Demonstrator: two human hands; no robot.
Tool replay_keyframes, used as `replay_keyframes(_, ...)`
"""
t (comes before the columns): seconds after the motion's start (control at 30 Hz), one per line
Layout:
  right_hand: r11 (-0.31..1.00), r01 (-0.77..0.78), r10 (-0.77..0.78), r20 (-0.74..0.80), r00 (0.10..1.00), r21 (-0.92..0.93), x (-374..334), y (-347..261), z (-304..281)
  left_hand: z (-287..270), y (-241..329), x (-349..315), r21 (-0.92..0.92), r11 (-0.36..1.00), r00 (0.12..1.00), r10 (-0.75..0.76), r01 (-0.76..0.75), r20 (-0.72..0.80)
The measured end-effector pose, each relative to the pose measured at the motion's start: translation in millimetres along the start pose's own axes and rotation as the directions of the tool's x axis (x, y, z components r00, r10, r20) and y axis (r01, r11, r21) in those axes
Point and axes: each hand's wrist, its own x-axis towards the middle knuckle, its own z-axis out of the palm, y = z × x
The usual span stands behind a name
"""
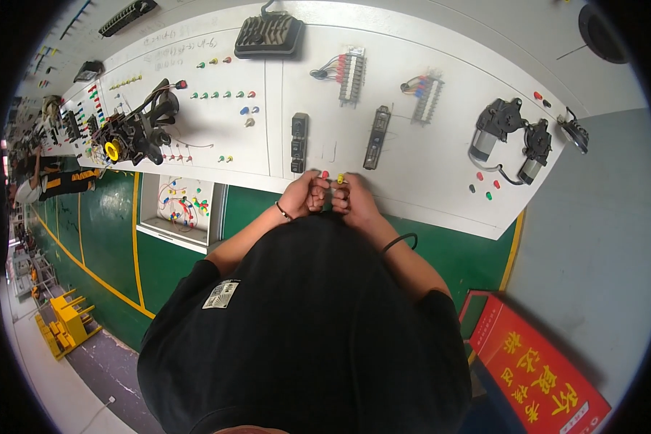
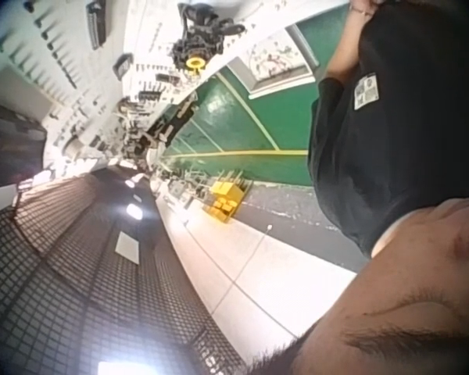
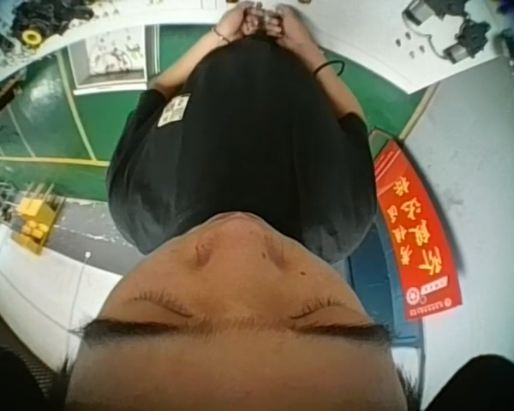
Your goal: Assemble electrical components and small mechanical parts on a training workbench.
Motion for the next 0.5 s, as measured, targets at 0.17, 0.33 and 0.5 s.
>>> replay_keyframes(0.17,0.998,0.050,-0.049,0.029,0.998,-0.033,9.3,3.7,-7.9,4.7,-1.7,4.8,0.166,0.982,0.995,0.099,-0.093,-0.030)
replay_keyframes(0.33,1.000,-0.018,0.019,-0.025,1.000,0.013,-3.0,-1.4,5.3,13.0,3.7,-4.1,0.085,0.996,0.997,0.010,-0.004,-0.077)
replay_keyframes(0.5,1.000,-0.004,0.003,0.058,0.998,0.005,10.7,2.5,-6.7,6.6,-1.3,7.7,0.249,0.966,0.994,0.086,-0.067,-0.065)
